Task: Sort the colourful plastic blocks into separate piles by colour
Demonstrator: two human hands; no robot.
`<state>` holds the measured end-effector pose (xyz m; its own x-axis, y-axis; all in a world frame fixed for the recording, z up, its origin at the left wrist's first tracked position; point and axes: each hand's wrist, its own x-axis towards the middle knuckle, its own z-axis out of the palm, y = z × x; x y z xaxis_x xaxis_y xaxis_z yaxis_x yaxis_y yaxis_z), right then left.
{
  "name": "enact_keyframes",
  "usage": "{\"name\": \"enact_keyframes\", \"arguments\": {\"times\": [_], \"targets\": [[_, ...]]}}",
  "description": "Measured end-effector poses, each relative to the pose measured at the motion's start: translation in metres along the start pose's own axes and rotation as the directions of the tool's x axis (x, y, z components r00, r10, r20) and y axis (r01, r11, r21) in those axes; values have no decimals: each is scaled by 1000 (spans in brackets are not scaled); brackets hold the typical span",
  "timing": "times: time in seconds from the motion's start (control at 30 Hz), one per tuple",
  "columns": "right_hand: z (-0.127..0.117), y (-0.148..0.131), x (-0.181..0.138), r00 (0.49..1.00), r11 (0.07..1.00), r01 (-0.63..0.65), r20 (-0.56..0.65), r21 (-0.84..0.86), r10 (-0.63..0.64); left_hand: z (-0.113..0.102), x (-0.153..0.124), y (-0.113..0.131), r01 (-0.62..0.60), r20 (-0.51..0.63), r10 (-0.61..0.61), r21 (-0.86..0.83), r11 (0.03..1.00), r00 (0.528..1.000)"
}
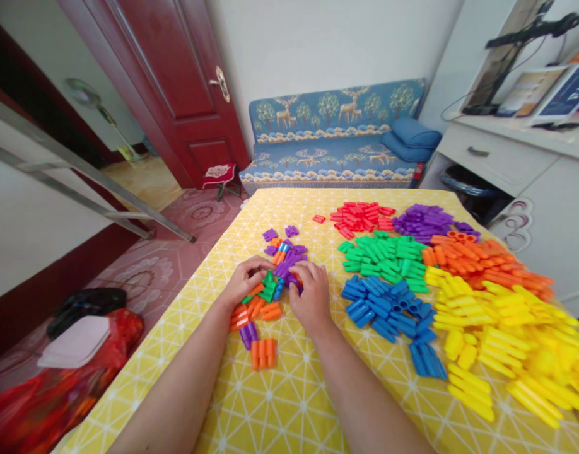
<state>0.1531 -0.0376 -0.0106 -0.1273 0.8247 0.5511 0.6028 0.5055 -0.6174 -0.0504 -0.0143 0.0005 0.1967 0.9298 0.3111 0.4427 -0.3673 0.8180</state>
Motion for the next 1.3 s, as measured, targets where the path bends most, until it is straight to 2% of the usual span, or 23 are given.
{"name": "enact_keyframes", "arguments": {"times": [0.07, 0.23, 0.3, 0.47, 0.57, 0.63, 0.73, 0.83, 1.03, 1.17, 1.3], "targets": [[0, 2, 1, 999, 999, 27, 26, -35, -26, 1, -1, 0, 15, 15, -15, 3, 1000, 1000], [2, 4, 1, 980, 989, 95, 187, -114, -72, 2, -3, 0, 104, 51, -103, -16, 994, 993], [1, 3, 1, 980, 990, 95, 185, -107, -74, 2, -3, -1, 113, 68, -110, -50, 992, 992], [-3, -2, 3, 994, 997, 73, 88, -9, -72, 4, -1, -3, 101, 88, -92, -108, 989, 992], [-3, -4, 3, 1000, 992, 22, 5, 123, -22, 5, -1, -1, 99, 87, -89, -113, 989, 992], [-2, -4, 1, 998, 970, -47, -35, 239, 57, 5, -2, 1, 64, 87, -52, -143, 988, 995], [2, -2, 0, 981, 887, -155, -39, 434, 191, 6, -2, 2, 38, 105, -19, -191, 981, 994], [4, -1, -1, 966, 800, -210, -9, 562, 260, 7, -2, -1, 76, 117, -54, -189, 979, 992], [4, -2, -1, 963, 823, -267, 103, 501, 249, 9, -1, 0, 98, 161, -60, -245, 964, 985], [7, -2, -1, 954, 809, -295, 111, 509, 278, 9, 1, 3, 104, 174, -61, -246, 964, 983], [6, 0, 2, 940, 743, -311, 77, 592, 332, 9, 1, 1, 111, 151, -79, -212, 971, 985]]}}
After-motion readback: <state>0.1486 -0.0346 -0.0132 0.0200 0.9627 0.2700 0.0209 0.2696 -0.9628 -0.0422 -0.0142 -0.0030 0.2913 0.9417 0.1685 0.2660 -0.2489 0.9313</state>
